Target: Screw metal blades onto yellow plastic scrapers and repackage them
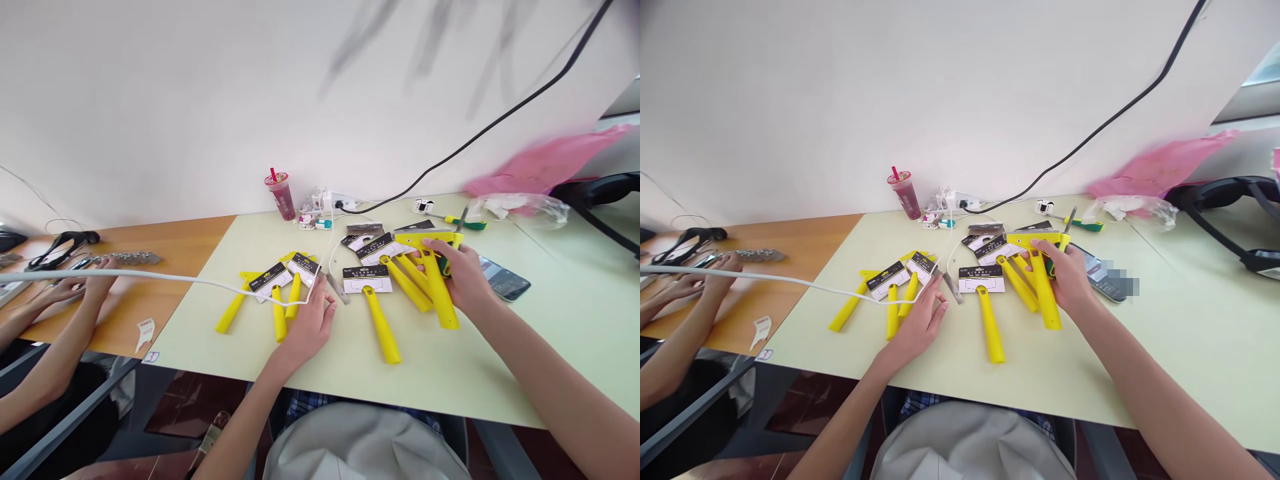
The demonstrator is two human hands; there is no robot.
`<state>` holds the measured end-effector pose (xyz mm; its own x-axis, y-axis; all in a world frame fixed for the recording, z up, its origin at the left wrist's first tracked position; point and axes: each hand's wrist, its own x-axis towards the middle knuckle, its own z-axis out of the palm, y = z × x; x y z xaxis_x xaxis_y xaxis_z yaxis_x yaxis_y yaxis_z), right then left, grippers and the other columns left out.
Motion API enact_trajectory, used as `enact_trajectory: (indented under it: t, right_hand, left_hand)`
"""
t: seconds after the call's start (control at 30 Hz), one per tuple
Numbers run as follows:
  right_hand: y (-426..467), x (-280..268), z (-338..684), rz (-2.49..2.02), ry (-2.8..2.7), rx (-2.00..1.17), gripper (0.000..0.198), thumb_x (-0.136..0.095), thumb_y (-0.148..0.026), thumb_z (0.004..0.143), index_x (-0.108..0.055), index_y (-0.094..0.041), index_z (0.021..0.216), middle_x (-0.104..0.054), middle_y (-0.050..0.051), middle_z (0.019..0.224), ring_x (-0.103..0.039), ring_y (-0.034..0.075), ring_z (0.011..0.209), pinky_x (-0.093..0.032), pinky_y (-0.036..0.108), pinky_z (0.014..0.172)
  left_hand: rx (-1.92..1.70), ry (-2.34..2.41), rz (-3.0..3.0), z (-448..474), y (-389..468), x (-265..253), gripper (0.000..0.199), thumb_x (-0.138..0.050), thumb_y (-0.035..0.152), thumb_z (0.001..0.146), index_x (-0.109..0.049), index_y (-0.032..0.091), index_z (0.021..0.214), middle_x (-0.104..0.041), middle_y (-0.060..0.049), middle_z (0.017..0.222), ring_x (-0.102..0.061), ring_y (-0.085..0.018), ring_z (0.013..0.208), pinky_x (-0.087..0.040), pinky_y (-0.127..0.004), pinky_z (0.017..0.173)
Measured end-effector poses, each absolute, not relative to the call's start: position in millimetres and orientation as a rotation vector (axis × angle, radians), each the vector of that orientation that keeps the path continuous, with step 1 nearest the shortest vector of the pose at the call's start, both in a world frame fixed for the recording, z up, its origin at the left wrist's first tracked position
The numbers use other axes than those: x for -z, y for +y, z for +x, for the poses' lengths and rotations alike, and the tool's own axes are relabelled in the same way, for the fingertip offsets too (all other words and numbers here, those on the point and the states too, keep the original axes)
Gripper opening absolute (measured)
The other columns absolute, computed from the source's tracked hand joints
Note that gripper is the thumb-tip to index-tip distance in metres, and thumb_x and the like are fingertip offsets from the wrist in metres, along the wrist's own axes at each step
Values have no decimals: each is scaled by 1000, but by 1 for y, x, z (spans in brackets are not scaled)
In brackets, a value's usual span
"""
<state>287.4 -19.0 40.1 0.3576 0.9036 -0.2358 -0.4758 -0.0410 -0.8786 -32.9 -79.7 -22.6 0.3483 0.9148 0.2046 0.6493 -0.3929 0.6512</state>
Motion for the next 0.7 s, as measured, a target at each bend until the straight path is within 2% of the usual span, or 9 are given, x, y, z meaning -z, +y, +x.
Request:
enact_trajectory:
  t: [0.1,0.17,0.27,0.37,0.43,0.5,0.57,0.7]
  right_hand:
    - [-26,-40,279,-1134,-552,-1256,40,-107,-29,73,-71,-20,87,-75,5,86,-79,25,81,-75,32,61]
    - [-32,-40,271,-1116,-576,-1328,40,-107,-27,72,-71,-21,87,-75,4,85,-80,26,82,-76,37,65]
    - [-44,-41,255,-1072,-633,-1487,40,-108,-24,69,-71,-22,87,-75,3,83,-82,27,85,-77,39,72]
    - [-56,-36,235,-1018,-719,-1671,40,-109,-25,67,-72,-23,83,-76,2,82,-83,29,92,-76,42,81]
    - [-63,-31,222,-998,-765,-1775,40,-109,-28,68,-71,-24,78,-77,3,84,-84,28,96,-75,41,87]
    - [-66,-26,214,-1021,-798,-1840,38,-107,-34,71,-72,-24,78,-79,3,89,-84,26,96,-73,36,87]
    - [-67,-24,211,-1057,-817,-1854,37,-107,-37,73,-73,-23,82,-80,4,92,-84,25,96,-71,32,86]
    - [-65,-24,219,-1125,-809,-1762,43,-110,-32,65,-72,-22,81,-80,3,92,-84,24,95,-68,27,80]
  left_hand:
    - [-740,1397,2185,-36,-81,27,40,-45,37,119,-53,21,155,-70,-17,150,-33,-32,176,-35,-65,141]
    - [-700,1372,2228,-34,-84,27,46,-41,36,119,-47,21,162,-73,-16,145,-36,-30,175,-38,-62,140]
    - [-630,1327,2325,-29,-90,23,38,-38,33,120,-55,24,153,-69,-16,157,-37,-29,174,-44,-59,138]
    - [-537,1294,2448,-23,-93,20,30,-38,29,119,-60,23,138,-62,-17,168,-42,-30,171,-43,-60,138]
    - [-486,1300,2508,-21,-94,18,26,-37,26,118,-61,22,128,-67,-18,160,-52,-31,164,-46,-60,136]
    - [-452,1321,2547,-20,-93,16,25,-36,24,117,-61,23,119,-75,-17,139,-64,-32,151,-51,-61,130]
    - [-427,1339,2579,-21,-92,15,25,-36,22,117,-60,23,115,-77,-16,129,-67,-33,146,-52,-60,128]
    - [-413,1358,2623,-25,-92,18,24,-38,19,117,-62,19,121,-68,-20,158,-54,-31,163,-44,-55,137]
